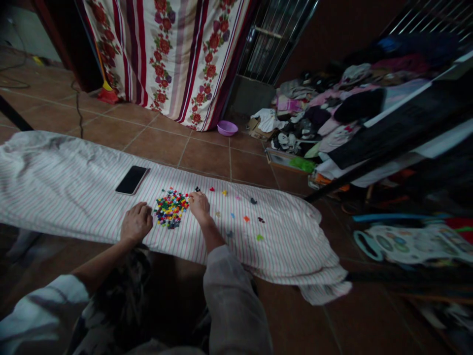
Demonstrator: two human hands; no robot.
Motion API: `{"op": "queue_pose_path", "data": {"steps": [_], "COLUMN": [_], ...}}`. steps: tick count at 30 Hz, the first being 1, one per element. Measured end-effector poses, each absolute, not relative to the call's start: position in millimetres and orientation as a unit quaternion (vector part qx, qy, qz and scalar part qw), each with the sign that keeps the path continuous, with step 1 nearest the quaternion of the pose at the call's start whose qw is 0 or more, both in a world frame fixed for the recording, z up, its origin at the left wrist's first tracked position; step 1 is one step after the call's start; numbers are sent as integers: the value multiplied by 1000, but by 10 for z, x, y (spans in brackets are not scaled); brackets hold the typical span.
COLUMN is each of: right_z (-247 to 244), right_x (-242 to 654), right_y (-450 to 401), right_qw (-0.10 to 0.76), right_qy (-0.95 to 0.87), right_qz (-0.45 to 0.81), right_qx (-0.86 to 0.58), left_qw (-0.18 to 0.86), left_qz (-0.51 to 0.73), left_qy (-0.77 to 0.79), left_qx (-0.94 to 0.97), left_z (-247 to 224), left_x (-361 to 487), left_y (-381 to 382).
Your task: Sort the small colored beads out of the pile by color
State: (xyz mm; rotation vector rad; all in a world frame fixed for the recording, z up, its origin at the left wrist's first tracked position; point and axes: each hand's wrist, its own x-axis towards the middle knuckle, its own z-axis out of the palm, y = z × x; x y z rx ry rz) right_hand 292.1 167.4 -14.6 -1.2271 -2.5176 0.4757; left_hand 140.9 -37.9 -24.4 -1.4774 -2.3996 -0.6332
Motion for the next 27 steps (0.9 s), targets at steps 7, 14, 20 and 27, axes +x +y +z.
{"op": "queue_pose_path", "data": {"steps": [7, 14, 20, 27], "right_z": [-94, 11, 74, 22], "right_x": [2829, 2725, 2661, 2684], "right_y": [1581, 1575, 1561, 1479], "right_qw": [97, 69, 58, 107], "right_qy": [-867, -840, -821, -814], "right_qz": [162, 178, 198, 218], "right_qx": [-461, -507, -532, -527], "left_qw": [123, 117, 117, 110], "left_qz": [-222, -215, -212, -219], "left_qy": [-824, -826, -827, -830], "left_qx": [-507, -508, -508, -502], "left_z": [-252, -269, -273, -232], "left_x": [1409, 1408, 1402, 1423], "left_y": [-379, -382, -384, -389]}}
